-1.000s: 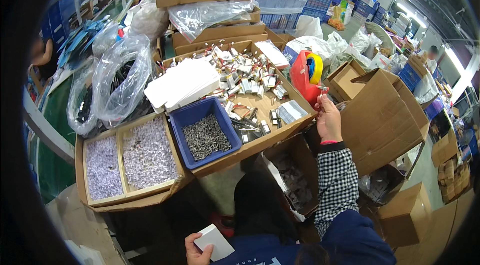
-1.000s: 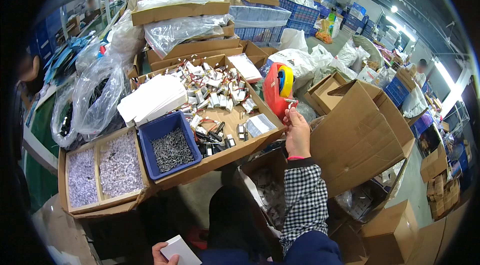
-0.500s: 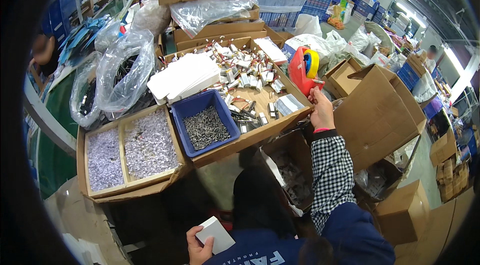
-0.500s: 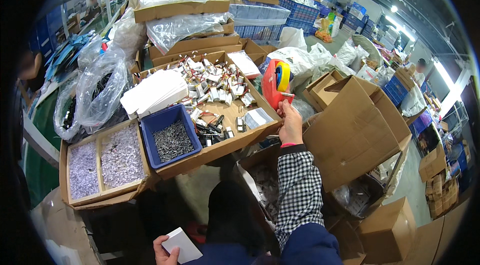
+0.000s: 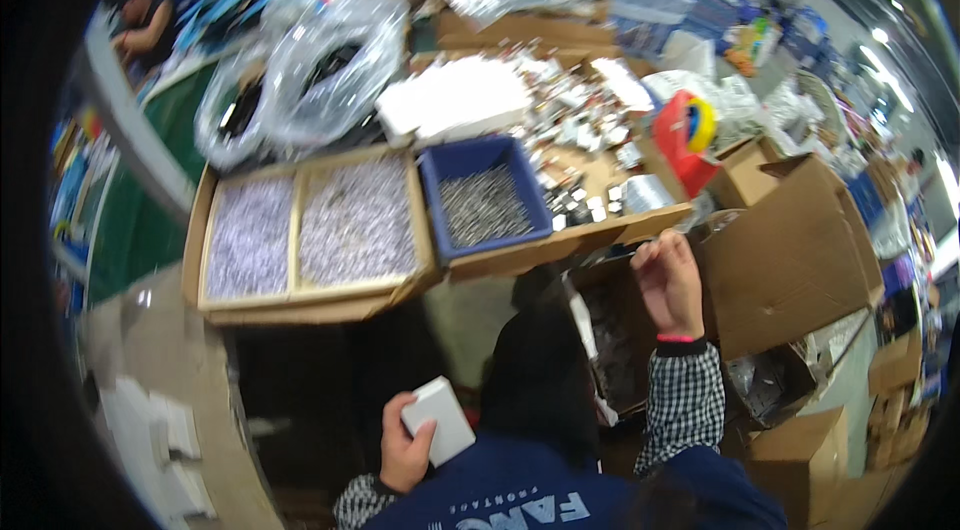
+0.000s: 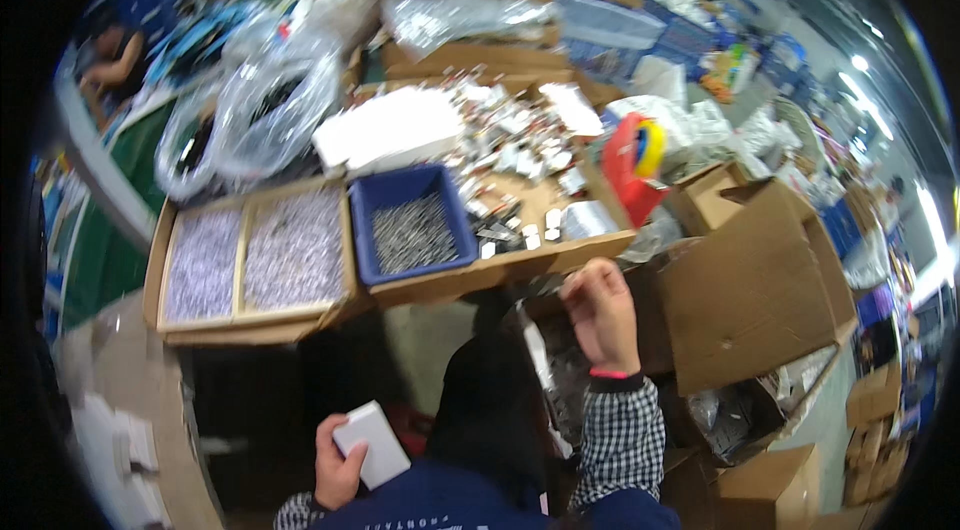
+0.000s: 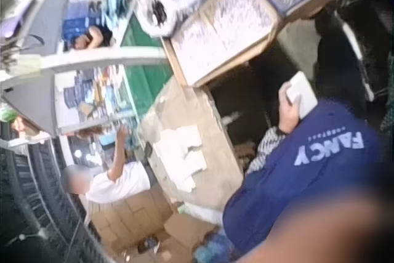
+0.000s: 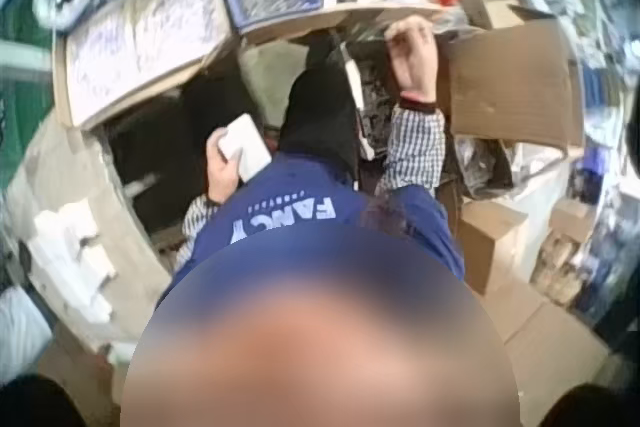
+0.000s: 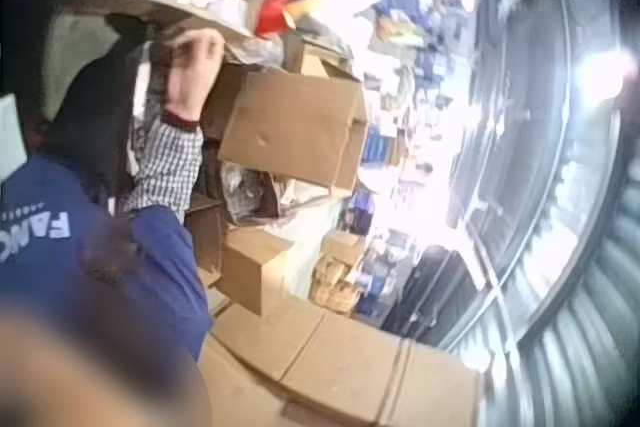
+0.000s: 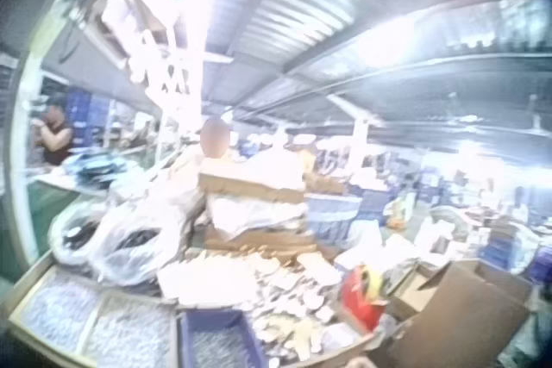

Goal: The person assembles small electronic components by inserting a cylindrical battery into a white plastic housing, then inserting a metal pin and a small white piece. The person repeats this process multiple times, handling batteries, housings, pins, and white pieces.

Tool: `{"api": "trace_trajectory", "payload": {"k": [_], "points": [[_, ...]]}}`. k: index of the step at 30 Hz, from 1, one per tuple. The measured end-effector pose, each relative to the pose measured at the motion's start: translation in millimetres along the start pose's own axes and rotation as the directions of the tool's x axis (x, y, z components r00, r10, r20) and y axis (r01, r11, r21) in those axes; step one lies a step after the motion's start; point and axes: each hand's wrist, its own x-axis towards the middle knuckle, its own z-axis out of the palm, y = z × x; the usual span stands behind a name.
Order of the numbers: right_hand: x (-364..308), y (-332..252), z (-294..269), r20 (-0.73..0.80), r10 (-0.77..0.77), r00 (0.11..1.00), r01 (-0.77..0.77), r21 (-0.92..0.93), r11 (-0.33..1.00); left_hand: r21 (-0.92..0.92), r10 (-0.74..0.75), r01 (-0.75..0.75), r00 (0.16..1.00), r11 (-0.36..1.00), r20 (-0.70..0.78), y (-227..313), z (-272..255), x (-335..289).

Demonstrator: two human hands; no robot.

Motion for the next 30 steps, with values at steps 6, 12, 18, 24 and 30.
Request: {"api": "trace_trajectory", "payload": {"k": [6,12,18,24,30], "points": [[-76,96,68,0.216,0.564,0.797,-0.585,0.047,0.809,0.040,-0.013,0.012,1.000,0.999,0.010,-4,9,2],[-123,126,103,0.155,0.736,0.659,-0.751,0.077,0.656,0.114,0.041,-0.040,0.999,0.993,0.000,-1,13,-2],[-136,134,121,0.085,0.726,0.683,-0.729,0.016,0.684,0.228,0.136,-0.134,0.991,0.964,0.009,-1,14,-8],[-138,133,128,0.081,0.738,0.670,-0.737,-0.052,0.674,0.221,0.213,-0.210,0.977,0.952,0.010,-3,13,-9],[-139,130,130,0.052,0.739,0.672,-0.733,-0.094,0.674,0.240,0.233,-0.232,0.972,0.943,0.027,-2,13,-10]]}}
